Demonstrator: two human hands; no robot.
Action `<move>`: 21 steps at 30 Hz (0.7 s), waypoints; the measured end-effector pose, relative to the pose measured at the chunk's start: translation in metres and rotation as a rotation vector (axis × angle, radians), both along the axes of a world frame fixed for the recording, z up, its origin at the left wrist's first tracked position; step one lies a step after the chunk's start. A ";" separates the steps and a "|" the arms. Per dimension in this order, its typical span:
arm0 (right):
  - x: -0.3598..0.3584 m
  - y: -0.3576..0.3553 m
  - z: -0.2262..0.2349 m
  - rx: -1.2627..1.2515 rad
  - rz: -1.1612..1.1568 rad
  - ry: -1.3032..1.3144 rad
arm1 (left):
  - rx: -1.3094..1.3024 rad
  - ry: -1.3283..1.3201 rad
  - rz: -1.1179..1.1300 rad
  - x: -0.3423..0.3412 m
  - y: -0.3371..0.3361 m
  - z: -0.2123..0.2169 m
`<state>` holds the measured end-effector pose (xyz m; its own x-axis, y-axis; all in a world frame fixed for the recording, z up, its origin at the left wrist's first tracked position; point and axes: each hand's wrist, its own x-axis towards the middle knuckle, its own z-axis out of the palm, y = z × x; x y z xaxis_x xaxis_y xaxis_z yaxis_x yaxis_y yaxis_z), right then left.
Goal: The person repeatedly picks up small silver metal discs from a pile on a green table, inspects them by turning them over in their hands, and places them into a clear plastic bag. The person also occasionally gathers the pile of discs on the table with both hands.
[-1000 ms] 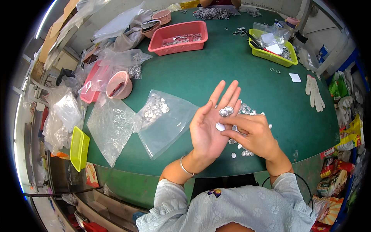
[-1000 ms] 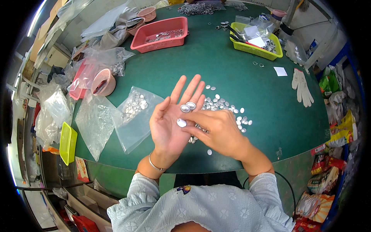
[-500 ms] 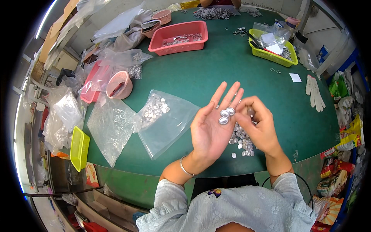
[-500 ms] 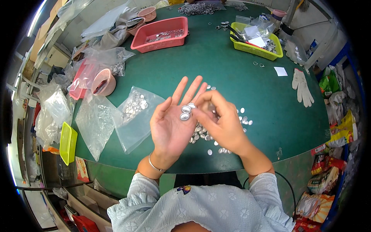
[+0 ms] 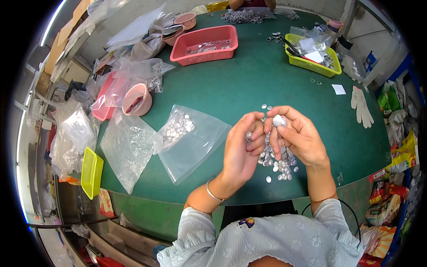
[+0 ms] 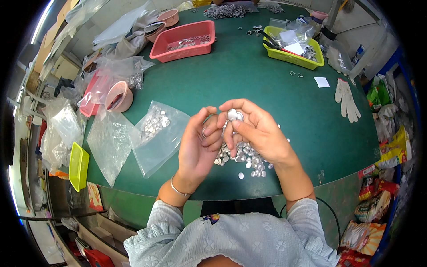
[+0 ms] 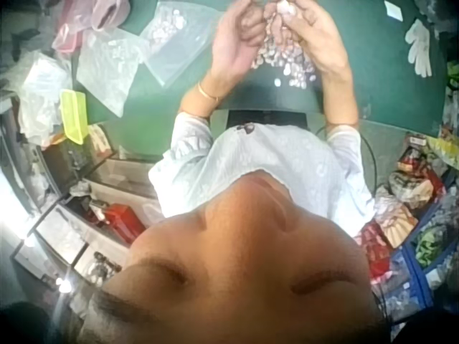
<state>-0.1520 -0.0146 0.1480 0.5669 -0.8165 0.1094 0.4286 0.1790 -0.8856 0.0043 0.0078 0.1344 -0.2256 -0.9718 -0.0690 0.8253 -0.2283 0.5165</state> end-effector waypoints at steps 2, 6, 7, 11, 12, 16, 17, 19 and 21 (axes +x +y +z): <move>-0.001 0.000 0.001 -0.012 0.018 0.015 | -0.094 -0.162 0.001 -0.001 0.001 0.004; -0.001 0.003 0.003 -0.083 -0.013 0.050 | -0.100 -0.327 0.053 -0.004 0.002 0.011; -0.001 0.004 0.003 -0.120 -0.025 0.067 | -0.084 -0.319 0.035 -0.004 0.002 0.012; 0.000 0.011 0.007 -0.269 -0.200 0.329 | -0.097 -0.309 0.001 -0.004 0.001 0.011; 0.001 0.012 0.008 -0.349 -0.256 0.395 | -0.094 -0.303 -0.020 -0.004 0.001 0.012; 0.005 0.013 0.008 -0.613 -0.370 0.566 | -0.074 -0.311 -0.067 -0.005 0.003 0.011; 0.005 0.013 0.008 -0.642 -0.379 0.597 | -0.070 -0.318 -0.077 -0.005 0.003 0.010; 0.005 0.012 0.007 -0.700 -0.396 0.657 | -0.095 -0.270 -0.109 -0.001 0.001 0.004; 0.003 0.010 0.002 -0.506 -0.341 0.494 | -0.085 -0.147 -0.124 -0.001 -0.002 -0.001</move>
<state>-0.1487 -0.0047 0.1502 0.3735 -0.8725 0.3151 -0.0779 -0.3679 -0.9266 0.0036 0.0056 0.1335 -0.3375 -0.9409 -0.0294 0.7078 -0.2743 0.6510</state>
